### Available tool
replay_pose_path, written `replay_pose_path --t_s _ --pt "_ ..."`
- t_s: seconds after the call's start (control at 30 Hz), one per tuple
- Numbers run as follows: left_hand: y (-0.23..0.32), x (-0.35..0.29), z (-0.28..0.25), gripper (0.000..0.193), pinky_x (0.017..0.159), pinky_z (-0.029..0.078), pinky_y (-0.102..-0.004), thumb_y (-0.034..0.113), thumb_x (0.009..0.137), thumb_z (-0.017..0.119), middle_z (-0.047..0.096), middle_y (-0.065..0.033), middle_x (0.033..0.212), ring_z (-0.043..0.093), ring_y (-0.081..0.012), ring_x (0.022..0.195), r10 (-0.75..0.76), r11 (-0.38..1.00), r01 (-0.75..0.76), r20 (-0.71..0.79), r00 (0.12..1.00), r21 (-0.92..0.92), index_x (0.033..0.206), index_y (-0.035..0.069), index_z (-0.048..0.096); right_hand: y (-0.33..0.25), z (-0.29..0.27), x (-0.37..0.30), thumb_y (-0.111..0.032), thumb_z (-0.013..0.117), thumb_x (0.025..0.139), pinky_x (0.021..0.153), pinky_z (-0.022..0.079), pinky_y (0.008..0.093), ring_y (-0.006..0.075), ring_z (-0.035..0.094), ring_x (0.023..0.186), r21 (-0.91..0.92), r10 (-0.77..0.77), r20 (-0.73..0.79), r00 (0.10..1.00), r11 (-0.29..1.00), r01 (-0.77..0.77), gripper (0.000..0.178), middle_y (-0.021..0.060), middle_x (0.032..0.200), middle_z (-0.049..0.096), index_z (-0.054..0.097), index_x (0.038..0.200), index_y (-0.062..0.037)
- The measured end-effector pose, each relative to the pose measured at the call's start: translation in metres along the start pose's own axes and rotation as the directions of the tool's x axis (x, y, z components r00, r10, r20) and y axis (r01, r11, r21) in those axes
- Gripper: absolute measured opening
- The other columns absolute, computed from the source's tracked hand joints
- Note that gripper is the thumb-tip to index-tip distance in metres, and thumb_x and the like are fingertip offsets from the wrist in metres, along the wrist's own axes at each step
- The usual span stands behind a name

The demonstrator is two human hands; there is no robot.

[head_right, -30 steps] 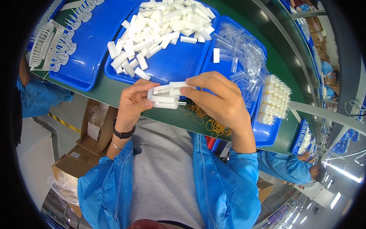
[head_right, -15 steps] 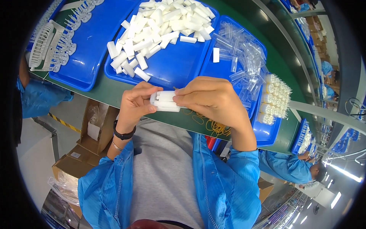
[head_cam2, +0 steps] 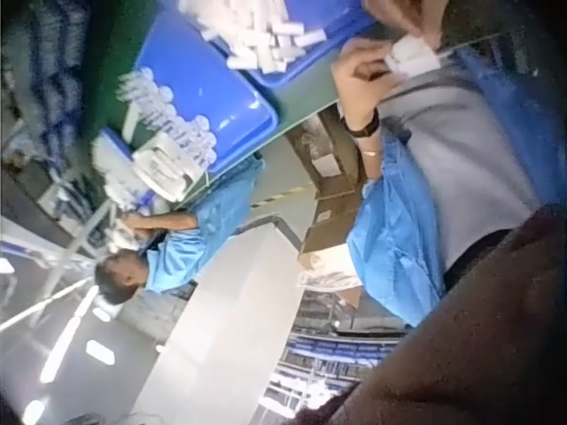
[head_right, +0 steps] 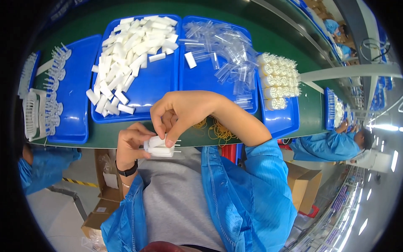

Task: The person assembles components by placing foam pieces onto the prongs of plastic bases, sliding clear plastic sleeves over the foam, and securing the assembly with a rubber band.

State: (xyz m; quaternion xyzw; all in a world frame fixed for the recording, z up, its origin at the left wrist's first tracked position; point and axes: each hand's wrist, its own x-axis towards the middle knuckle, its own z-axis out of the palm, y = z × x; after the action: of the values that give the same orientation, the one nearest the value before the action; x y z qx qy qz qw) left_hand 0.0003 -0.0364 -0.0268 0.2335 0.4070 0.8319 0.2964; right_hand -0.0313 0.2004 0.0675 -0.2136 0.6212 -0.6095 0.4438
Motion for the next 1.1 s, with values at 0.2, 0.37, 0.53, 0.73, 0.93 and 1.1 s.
replay_pose_path --t_s 0.2,0.37,0.53,0.73,0.93,1.1 --pt "-0.002 0.002 0.001 0.044 0.081 0.058 -0.0348 -0.01 0.059 0.08 0.059 -0.0157 0.104 0.063 -0.0246 0.096 -0.048 0.998 0.047 0.014 0.999 0.036 0.101 -0.005 0.066 0.008 0.003 -0.002 -0.006 0.081 0.069 0.056 0.048 0.0189 0.0106 0.061 0.065 0.011 0.065 0.014 0.998 0.998 -0.065 0.017 0.0042 0.082 0.059 0.067 0.079 -0.0012" --pt "-0.013 0.005 -0.004 0.04 0.08 0.058 -0.0354 -0.005 0.071 0.073 0.057 -0.0149 0.109 0.061 -0.0249 0.1 0.035 0.999 -0.035 0.014 0.999 -0.034 0.11 -0.005 0.061 0.008 0.003 -0.008 -0.011 0.079 0.072 0.054 0.046 0.02 0.0094 0.06 0.065 -0.114 -0.127 -0.143 0.982 0.987 0.111 0.016 0.0043 0.083 0.061 0.068 0.082 -0.0037" --pt "-0.018 0.009 0.006 0.037 0.079 0.058 -0.036 0.006 0.085 0.06 0.054 -0.0148 0.116 0.061 -0.0261 0.102 0.044 0.986 -0.081 -0.239 0.97 -0.146 0.12 -0.003 0.052 0.0 -0.021 -0.037 -0.009 0.071 0.075 0.07 0.047 0.032 0.02 0.06 0.086 -0.789 -0.483 -0.502 0.717 0.595 -0.152 0.017 0.0059 0.093 0.062 0.068 0.092 -0.0099" --pt "-0.015 0.006 -0.001 0.032 0.08 0.058 -0.0381 0.008 0.093 0.046 0.053 -0.0161 0.123 0.06 -0.0283 0.107 -0.057 0.944 -0.072 -0.375 0.925 -0.321 0.124 0.0 0.049 0.028 -0.055 -0.095 0.0 0.066 0.069 0.092 0.04 0.0388 0.0263 0.05 0.108 -0.672 -0.362 -0.686 0.632 -0.02 -0.741 0.03 0.0063 0.102 0.061 0.066 0.098 -0.0108" --pt "-0.015 0.006 0.005 0.043 0.083 0.056 -0.035 0.01 0.088 0.061 0.055 -0.0134 0.121 0.059 -0.0256 0.109 0.009 0.955 -0.099 -0.307 0.952 -0.281 0.127 0.002 0.046 0.034 -0.057 -0.099 -0.003 0.069 0.068 0.093 0.039 0.038 0.0258 0.052 0.105 -0.723 -0.3 -0.668 0.681 0.046 -0.689 0.031 0.0058 0.099 0.063 0.066 0.097 -0.0103" --pt "-0.01 0.007 0.008 0.048 0.083 0.055 -0.0334 0.009 0.082 0.068 0.055 -0.0117 0.12 0.059 -0.0237 0.108 -0.005 0.985 -0.061 -0.375 0.927 -0.163 0.125 0.002 0.047 0.011 -0.043 -0.087 -0.006 0.069 0.072 0.086 0.042 0.0364 0.0236 0.055 0.095 -0.814 -0.436 -0.578 0.69 0.25 -0.525 0.026 0.0052 0.09 0.063 0.068 0.098 -0.0088"
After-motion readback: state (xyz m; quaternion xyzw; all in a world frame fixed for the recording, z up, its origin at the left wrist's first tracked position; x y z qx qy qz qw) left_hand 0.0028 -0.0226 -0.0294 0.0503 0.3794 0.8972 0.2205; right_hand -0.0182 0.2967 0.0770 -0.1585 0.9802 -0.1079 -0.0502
